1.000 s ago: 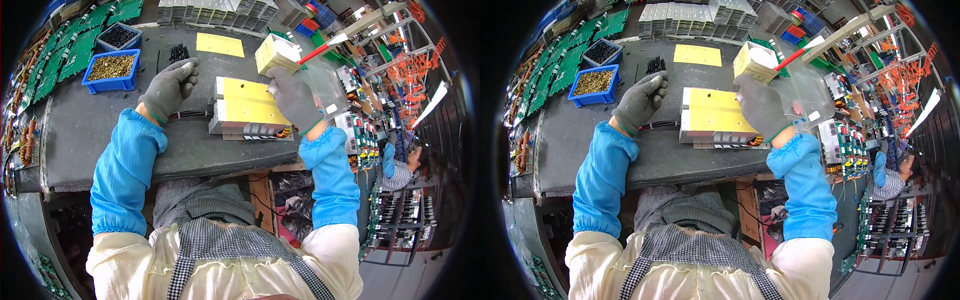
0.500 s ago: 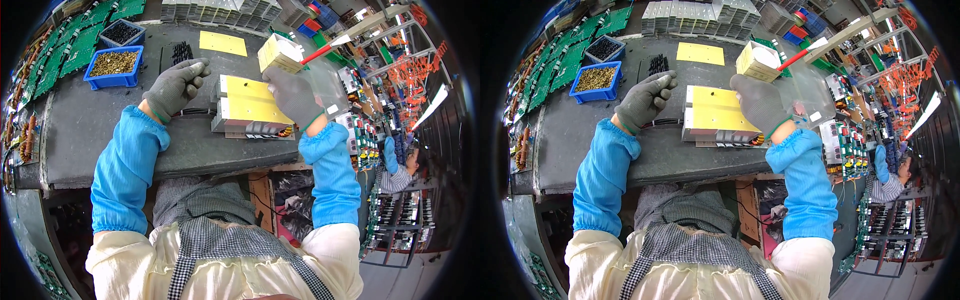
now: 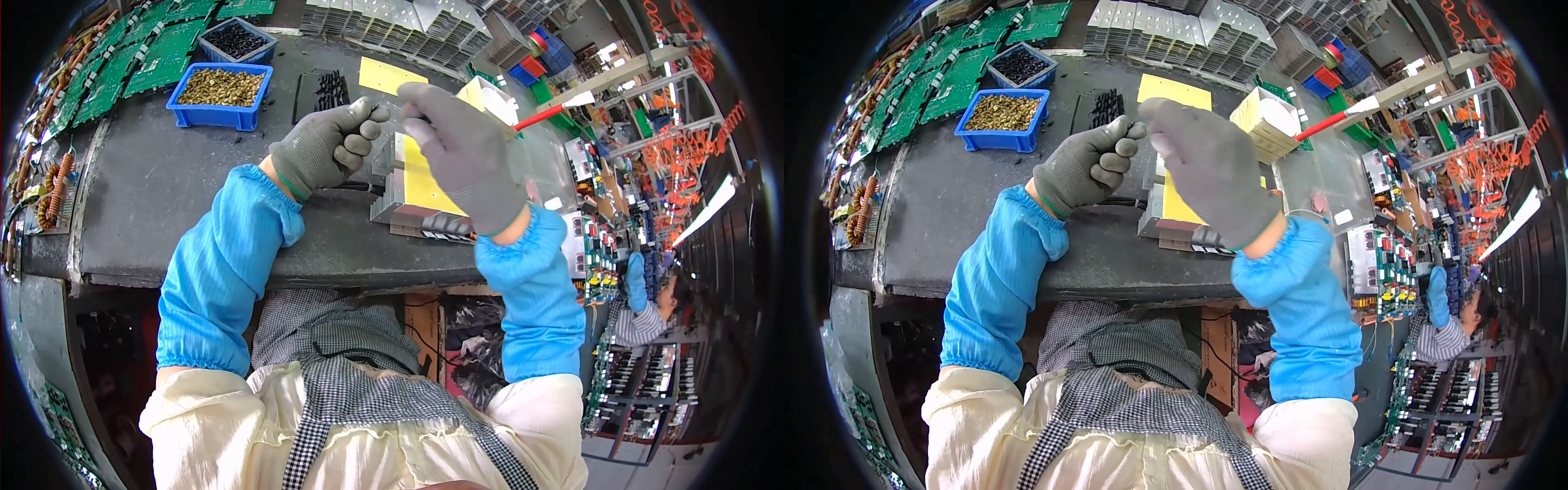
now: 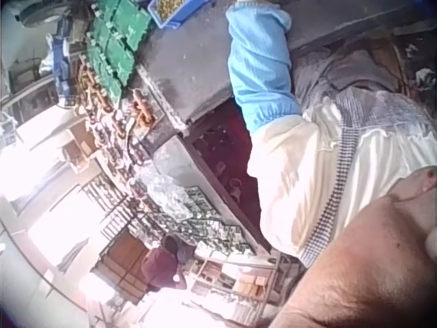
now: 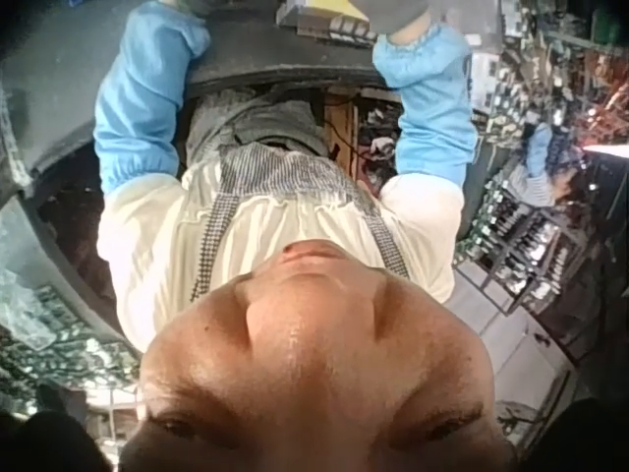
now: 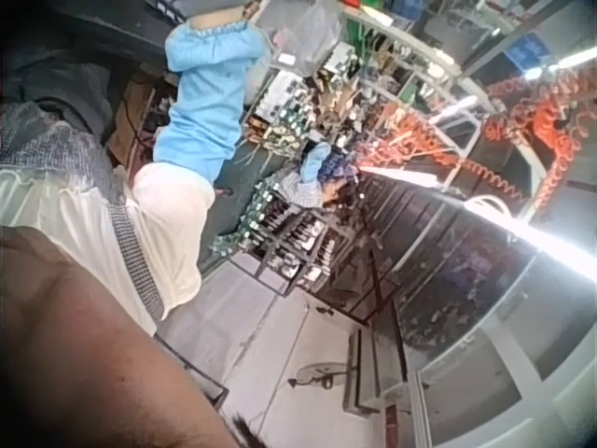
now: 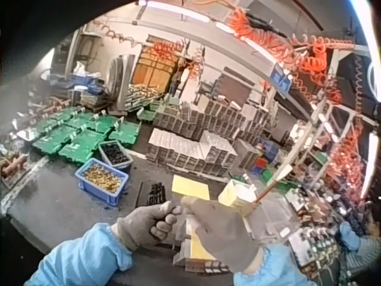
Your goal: The person assembles electronic circuit boards and components by taking them from a packaging box and attaching them to a metal chassis with screws using an electric screwdriver, then organizing the completed assemblies on an industrial workbench. Yellow plastic panels are also attached to the chassis during assembly.
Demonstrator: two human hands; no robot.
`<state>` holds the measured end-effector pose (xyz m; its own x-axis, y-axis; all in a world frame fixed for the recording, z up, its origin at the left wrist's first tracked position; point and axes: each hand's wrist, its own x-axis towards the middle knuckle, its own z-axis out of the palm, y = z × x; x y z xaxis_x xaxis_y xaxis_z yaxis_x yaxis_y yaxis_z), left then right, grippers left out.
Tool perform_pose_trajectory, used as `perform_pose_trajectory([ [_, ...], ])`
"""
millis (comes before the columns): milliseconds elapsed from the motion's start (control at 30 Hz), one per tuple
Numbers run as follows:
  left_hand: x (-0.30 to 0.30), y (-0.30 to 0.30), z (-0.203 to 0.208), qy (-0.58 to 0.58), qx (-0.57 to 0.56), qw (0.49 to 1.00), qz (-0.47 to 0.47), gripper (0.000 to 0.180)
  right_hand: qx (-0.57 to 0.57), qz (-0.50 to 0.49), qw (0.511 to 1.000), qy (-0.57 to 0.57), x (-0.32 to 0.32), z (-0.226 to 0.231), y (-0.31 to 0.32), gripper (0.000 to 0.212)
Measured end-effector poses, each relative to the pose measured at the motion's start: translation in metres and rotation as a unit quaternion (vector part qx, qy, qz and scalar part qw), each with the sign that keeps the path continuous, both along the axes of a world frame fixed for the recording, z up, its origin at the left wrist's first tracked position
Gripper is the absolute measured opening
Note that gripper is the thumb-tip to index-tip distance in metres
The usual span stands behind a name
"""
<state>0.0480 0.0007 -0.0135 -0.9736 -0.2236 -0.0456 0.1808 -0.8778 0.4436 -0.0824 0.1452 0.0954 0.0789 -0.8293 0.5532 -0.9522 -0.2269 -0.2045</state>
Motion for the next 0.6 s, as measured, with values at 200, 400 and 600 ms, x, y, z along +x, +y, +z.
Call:
perform_pose_trajectory([
  [200,0.002,0.008,0.008,-0.009,-0.081,0.996,0.031,0.02,-0.008,-0.026,1.0,0.013,0.005,-0.018,-0.022,0.031],
  [400,0.004,0.017,0.013,-0.007,-0.224,0.974,0.033,0.025,0.042,-0.052,0.99,-0.123,0.005,-0.012,-0.011,0.03],
  [600,-0.003,0.012,0.011,-0.104,-0.227,0.964,0.091,0.032,0.114,-0.077,0.975,-0.174,-0.014,0.001,0.041,0.029],
])
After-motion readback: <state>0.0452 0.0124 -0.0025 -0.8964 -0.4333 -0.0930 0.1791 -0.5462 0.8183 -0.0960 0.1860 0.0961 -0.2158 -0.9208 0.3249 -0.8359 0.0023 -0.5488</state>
